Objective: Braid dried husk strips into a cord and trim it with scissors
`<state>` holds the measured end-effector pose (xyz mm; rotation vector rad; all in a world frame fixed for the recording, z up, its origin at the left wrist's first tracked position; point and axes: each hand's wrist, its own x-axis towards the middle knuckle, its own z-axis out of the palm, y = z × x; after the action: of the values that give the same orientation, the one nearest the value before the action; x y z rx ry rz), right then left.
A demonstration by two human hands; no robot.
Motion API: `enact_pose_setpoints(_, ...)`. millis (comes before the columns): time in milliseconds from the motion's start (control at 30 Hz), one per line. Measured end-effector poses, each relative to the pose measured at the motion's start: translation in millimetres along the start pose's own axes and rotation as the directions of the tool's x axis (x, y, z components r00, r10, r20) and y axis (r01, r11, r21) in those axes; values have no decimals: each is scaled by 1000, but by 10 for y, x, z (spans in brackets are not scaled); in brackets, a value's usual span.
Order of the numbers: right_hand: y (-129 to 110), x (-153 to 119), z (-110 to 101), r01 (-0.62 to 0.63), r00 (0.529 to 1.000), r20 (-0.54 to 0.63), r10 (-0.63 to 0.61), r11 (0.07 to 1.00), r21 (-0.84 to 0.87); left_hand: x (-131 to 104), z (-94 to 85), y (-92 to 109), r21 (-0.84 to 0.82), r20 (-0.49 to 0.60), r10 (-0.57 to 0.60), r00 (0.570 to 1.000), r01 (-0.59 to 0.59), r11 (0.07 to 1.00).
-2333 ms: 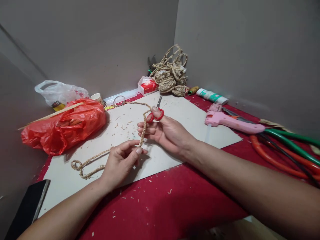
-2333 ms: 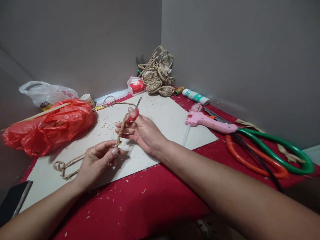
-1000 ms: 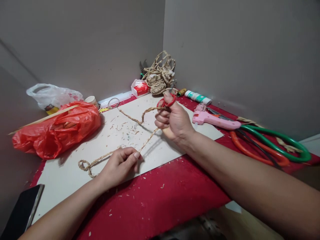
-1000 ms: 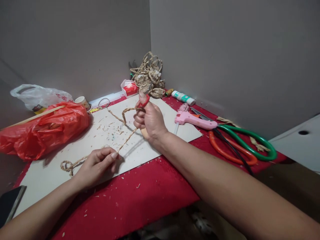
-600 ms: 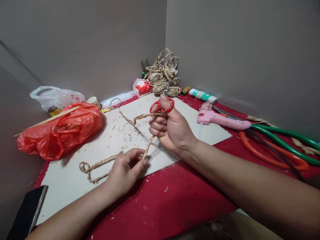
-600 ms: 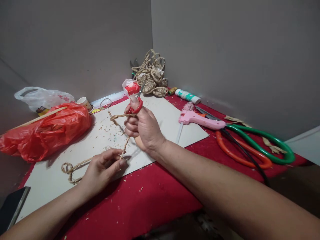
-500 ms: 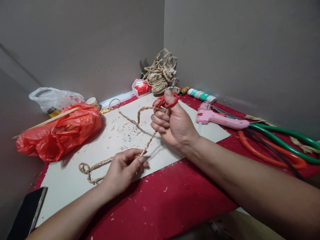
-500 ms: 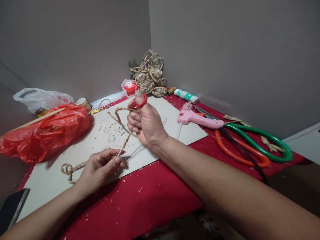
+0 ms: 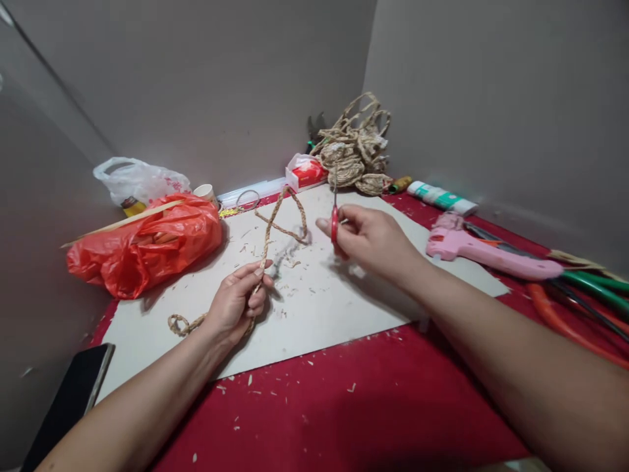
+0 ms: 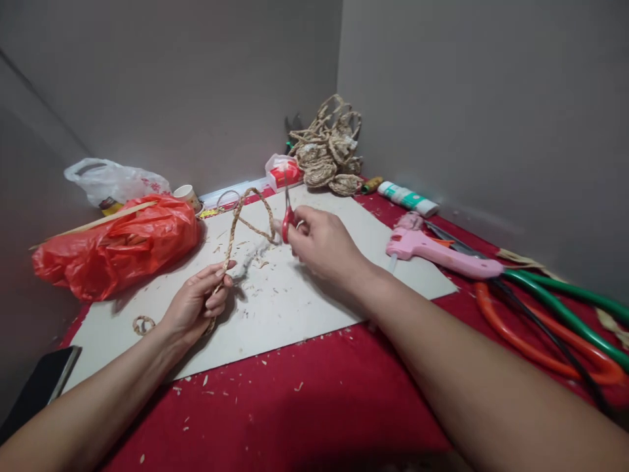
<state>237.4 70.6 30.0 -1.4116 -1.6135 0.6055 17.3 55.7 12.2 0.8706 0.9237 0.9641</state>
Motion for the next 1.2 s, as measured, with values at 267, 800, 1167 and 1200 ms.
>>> enact_pose_setpoints(267,-32,-197,200,381,893,423,-154,760,-527,7,-13,-19,-39,-26,50,998,-51,998)
enact_pose_setpoints(800,-121,-253,292,392,915,375,-150,559,-731,-25,24,-97,60,-29,85,996,-84,995)
enact_pose_setpoints(1167,-40,-221,295,391,906,404,-125,614,-686,-21,-3,-70,20,5,68,998,-68,997)
enact_pose_setpoints(1200,-33,-221,287,382,911,392,-129,622,-683,-21,0,-67,13,8,69,998,-69,998)
